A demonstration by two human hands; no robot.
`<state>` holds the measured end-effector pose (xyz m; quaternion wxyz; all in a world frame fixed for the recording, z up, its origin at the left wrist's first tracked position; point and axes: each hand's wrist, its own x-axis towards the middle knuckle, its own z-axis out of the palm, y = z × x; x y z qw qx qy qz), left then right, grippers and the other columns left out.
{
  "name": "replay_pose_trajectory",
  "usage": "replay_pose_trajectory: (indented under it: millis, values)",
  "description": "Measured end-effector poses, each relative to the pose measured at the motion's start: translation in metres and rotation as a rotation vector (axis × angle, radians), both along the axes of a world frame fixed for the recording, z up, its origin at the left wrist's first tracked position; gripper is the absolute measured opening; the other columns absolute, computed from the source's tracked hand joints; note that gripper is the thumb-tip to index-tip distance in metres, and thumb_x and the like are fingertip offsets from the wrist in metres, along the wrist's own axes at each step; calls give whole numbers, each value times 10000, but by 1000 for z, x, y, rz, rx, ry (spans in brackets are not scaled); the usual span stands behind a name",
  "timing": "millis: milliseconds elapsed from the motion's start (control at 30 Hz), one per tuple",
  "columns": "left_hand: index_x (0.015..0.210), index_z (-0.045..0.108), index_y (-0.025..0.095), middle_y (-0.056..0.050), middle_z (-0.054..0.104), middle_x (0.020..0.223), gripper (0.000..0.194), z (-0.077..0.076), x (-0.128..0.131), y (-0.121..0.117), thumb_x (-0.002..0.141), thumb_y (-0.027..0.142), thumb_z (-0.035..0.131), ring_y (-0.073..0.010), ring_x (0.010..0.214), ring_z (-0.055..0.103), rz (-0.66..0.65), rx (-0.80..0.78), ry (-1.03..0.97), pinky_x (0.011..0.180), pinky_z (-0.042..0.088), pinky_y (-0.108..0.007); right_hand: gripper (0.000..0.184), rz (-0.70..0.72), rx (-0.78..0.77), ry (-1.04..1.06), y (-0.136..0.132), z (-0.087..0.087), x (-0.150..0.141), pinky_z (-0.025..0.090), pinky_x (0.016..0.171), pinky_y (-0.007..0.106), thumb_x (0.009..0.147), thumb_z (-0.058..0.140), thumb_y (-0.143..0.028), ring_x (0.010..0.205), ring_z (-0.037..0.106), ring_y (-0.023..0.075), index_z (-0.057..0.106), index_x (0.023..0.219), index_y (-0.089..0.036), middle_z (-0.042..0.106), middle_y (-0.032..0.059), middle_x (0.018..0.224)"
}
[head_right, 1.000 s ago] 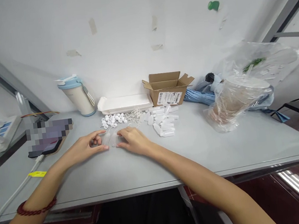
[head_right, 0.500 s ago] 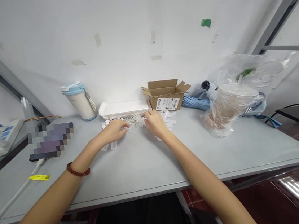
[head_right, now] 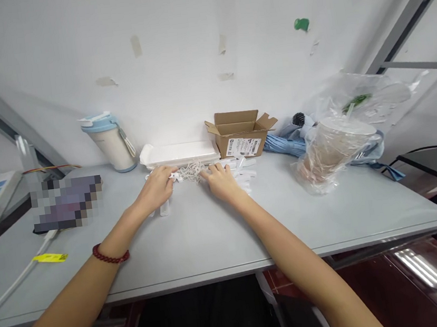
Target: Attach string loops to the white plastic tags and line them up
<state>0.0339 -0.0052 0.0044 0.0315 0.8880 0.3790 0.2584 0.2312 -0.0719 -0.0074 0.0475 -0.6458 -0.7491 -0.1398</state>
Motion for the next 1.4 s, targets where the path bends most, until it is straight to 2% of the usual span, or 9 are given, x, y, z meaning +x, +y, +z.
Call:
replay_pose_trajectory:
  millis: [167, 300, 400, 667, 900, 1033, 1133, 1267, 1400]
  values:
    - [1077, 655, 121, -119, 668, 1058, 348, 3, 4, -7, 774, 80, 489, -255, 1010, 602, 76, -39, -108, 922, 465, -390, 393, -39, 16, -57, 0, -4, -10, 323, 897, 499, 883, 347, -85, 1107, 448, 317, 552, 1203, -187, 552, 174, 1214]
    - [891, 700, 144, -65, 722, 898, 223, 10, 11, -16, 730, 85, 556, -197, 804, 660, 149, -242, -299, 815, 509, -324, 356, -89, 46, -64, 4, -10, -18, 332, 895, 520, 877, 339, -78, 1075, 468, 321, 551, 1154, -151, 573, 187, 1158]
    - [795, 707, 150, -42, 730, 791, 138, 14, 17, -24, 721, 118, 595, -186, 767, 667, 182, -323, -413, 779, 509, -299, 353, -103, 64, -71, 5, -13, -22, 328, 900, 532, 882, 322, -72, 1058, 479, 321, 532, 1157, -138, 593, 183, 1109]
    - [738, 687, 157, -36, 726, 760, 146, 14, 20, -30, 779, 238, 573, -169, 703, 654, 106, -329, -488, 722, 495, -288, 299, -125, 63, -31, 5, -11, -25, 319, 903, 532, 897, 326, -88, 1039, 500, 320, 541, 1101, -127, 643, 182, 1039]
    - [745, 691, 175, -39, 728, 795, 163, 13, 20, -32, 780, 246, 548, -186, 785, 647, 59, -301, -433, 726, 475, -291, 397, -225, 137, 41, 7, -3, -24, 293, 916, 501, 842, 342, -29, 986, 522, 309, 459, 1221, -27, 670, 205, 927]
    - [718, 682, 174, -41, 714, 786, 164, 14, 20, -32, 760, 285, 568, -186, 763, 626, 41, -354, -500, 733, 478, -300, 384, -257, 236, 201, 3, 11, -17, 307, 908, 468, 849, 379, -89, 1031, 512, 308, 469, 1218, -34, 669, 199, 987]
    - [705, 671, 162, -35, 684, 745, 229, 15, 20, -31, 741, 376, 598, -169, 690, 592, 25, -515, -652, 665, 484, -287, 358, -246, 295, 438, -1, 17, -14, 335, 917, 452, 853, 421, -144, 1085, 512, 301, 503, 1194, -74, 664, 174, 1059]
    - [692, 669, 154, -29, 662, 734, 268, 18, 18, -29, 688, 422, 663, -157, 723, 576, 29, -673, -870, 675, 483, -266, 294, -83, 279, 816, -4, 15, -16, 427, 877, 377, 842, 488, -215, 1041, 584, 243, 557, 1112, -123, 669, 137, 1084]
    - [670, 655, 152, -31, 654, 729, 276, 19, 14, -26, 668, 425, 696, -143, 695, 570, 5, -710, -965, 691, 470, -265, 259, 48, 295, 944, -6, 10, -22, 454, 875, 362, 826, 531, -244, 997, 623, 214, 582, 1063, -152, 683, 110, 1065]
